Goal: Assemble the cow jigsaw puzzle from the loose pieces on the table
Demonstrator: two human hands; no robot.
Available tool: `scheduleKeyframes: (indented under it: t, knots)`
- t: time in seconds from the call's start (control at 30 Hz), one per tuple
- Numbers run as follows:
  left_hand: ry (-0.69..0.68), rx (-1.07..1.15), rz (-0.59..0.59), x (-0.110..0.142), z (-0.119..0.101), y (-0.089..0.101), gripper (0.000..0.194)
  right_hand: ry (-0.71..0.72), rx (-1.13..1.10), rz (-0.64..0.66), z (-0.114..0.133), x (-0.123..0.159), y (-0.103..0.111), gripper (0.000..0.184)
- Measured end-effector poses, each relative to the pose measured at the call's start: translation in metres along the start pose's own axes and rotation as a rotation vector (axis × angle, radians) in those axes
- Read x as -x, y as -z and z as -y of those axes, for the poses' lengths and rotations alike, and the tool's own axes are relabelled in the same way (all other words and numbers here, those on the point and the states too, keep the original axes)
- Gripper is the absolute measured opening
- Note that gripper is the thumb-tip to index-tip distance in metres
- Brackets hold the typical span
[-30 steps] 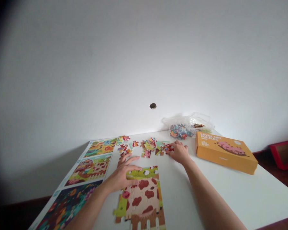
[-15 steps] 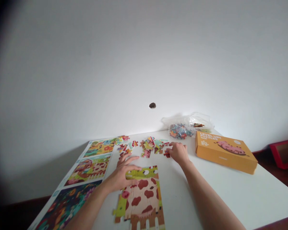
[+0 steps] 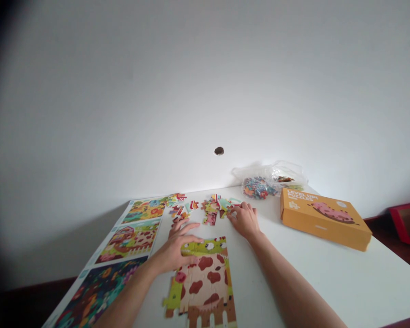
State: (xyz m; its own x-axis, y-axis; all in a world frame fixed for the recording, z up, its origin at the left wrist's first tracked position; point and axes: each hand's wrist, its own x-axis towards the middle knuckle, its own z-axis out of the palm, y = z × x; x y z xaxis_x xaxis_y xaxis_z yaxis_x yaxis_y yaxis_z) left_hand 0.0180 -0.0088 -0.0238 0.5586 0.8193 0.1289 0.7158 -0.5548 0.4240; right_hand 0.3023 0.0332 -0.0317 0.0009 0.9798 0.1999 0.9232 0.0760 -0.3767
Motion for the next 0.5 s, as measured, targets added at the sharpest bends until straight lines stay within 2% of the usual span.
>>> scheduleKeyframes:
  t: [0.3, 0.5]
  knots:
    - [-0.004, 0.008, 0.006, -0.0001, 0.0008, -0.0002, 0.046, 0.019, -0.015, -0.041, -0.0014, 0.0016, -0.0029, 0.019]
    - [-0.031, -0.002, -0.024, 0.0007, -0.0019, 0.0009, 0.046, 0.062, -0.025, -0.097, 0.0031, 0.0023, 0.0006, 0.023]
